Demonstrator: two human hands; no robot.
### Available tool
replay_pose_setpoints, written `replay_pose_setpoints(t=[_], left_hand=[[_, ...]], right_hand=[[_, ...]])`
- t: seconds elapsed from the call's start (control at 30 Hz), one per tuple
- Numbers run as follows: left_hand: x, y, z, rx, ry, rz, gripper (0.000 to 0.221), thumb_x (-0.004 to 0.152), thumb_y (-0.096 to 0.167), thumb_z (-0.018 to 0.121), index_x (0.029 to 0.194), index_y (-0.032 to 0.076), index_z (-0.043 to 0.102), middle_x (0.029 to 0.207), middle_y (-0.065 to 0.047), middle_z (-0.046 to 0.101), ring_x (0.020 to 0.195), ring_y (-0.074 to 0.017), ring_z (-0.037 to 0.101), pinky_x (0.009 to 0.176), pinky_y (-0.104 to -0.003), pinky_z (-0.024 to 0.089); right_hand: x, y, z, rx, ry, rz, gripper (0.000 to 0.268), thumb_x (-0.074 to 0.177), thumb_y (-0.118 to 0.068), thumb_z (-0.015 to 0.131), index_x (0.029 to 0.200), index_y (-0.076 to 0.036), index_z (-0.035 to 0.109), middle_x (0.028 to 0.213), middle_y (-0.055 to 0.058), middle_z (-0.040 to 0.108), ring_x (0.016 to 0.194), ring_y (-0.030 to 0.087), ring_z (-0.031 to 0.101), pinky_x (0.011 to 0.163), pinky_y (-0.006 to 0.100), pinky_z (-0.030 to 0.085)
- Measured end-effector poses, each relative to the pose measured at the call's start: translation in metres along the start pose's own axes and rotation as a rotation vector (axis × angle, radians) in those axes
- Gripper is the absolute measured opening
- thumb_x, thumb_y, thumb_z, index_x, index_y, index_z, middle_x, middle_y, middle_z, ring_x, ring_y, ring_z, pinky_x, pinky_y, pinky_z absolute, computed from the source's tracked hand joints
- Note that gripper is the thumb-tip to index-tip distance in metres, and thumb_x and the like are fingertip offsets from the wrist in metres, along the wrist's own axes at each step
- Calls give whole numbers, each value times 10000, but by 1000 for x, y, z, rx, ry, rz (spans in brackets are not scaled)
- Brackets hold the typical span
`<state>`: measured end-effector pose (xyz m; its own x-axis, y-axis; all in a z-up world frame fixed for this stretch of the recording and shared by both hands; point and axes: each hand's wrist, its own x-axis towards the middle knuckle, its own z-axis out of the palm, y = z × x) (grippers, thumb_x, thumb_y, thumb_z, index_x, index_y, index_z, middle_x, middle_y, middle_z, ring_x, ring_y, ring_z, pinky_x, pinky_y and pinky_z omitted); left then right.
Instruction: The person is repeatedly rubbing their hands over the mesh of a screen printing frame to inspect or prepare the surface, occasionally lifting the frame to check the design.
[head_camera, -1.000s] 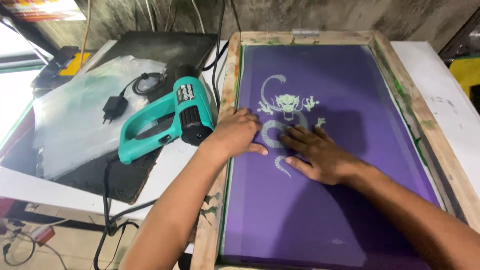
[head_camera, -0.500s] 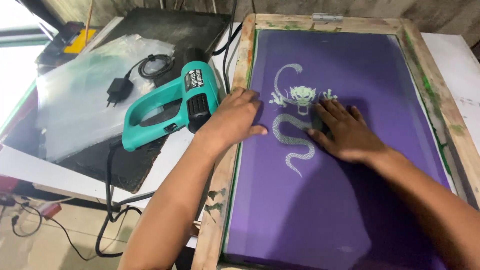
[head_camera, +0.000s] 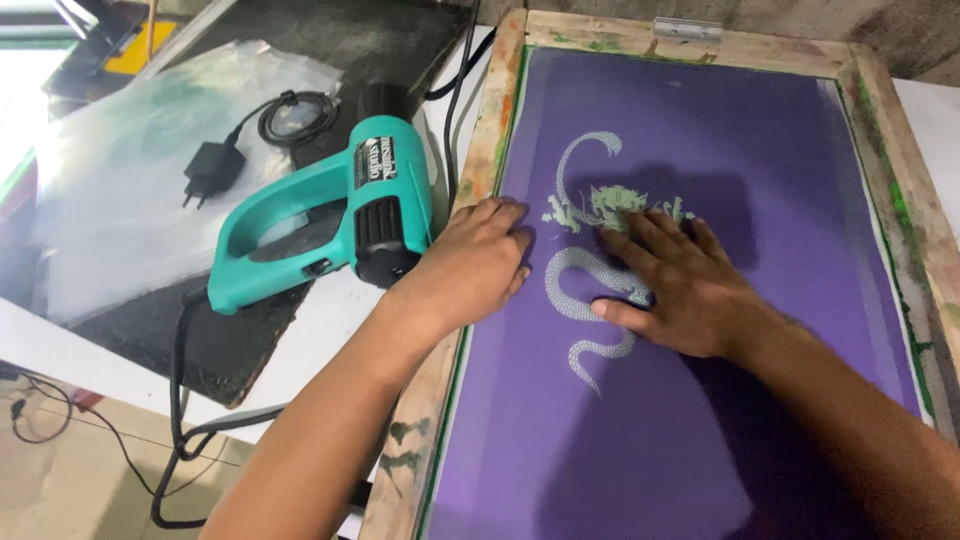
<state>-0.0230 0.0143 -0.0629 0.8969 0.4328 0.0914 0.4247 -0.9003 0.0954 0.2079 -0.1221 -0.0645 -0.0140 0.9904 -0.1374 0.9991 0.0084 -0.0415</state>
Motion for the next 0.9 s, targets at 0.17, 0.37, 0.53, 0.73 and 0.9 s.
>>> replay_pose_setpoints(t=[0.17, 0.37, 0.53, 0.73, 0.9], left_hand=[[0, -2, 5, -16, -33, 21, 430, 960, 264, 631, 1262, -38, 685, 1431, -255, 559, 1446, -401, 388, 1218, -560, 226], [-1, -7, 20, -36, 42, 86, 488, 978, 337, 572, 1375, 55, 580, 1547, -240, 447, 1526, -404, 260, 1245, -592, 135], [-1, -9, 22, -84, 33, 87, 485, 983, 376, 536, 1408, 155, 610, 1573, -243, 407, 1535, -403, 221, 1254, -591, 67], [-3, -8, 21, -152, -7, 108, 449, 976, 287, 538, 1396, 146, 616, 1578, -279, 379, 1538, -419, 212, 1246, -580, 106], [-12, 4, 14, -112, -28, 32, 439, 920, 70, 494, 1346, -14, 561, 1593, -335, 305, 1546, -471, 166, 1251, -578, 138]], right_hand=[[-11, 28, 23, -122, 128, 55, 1010, 895, -911, 313, 1622, -210, 337, 1609, 158, 405, 1520, 340, 363, 1200, 631, 304], [-38, 47, 30, -103, 43, 49, 1192, 835, -965, 319, 1627, -90, 151, 1703, 161, 150, 1549, 366, 153, 1156, 641, 178], [-57, 56, 46, -155, 95, -168, 1167, 856, -945, 483, 1694, -230, 98, 1716, 142, 80, 1552, 348, 58, 1107, 590, 128], [-51, 36, 38, -502, 418, -370, 1087, 792, -1034, 351, 1687, -442, 174, 1769, 77, 103, 1625, 261, 82, 1278, 406, 69], [-35, 17, 37, -223, 337, -438, 985, 856, -891, 484, 1658, -357, 282, 1715, 104, 227, 1592, 309, 175, 1188, 505, 186]])
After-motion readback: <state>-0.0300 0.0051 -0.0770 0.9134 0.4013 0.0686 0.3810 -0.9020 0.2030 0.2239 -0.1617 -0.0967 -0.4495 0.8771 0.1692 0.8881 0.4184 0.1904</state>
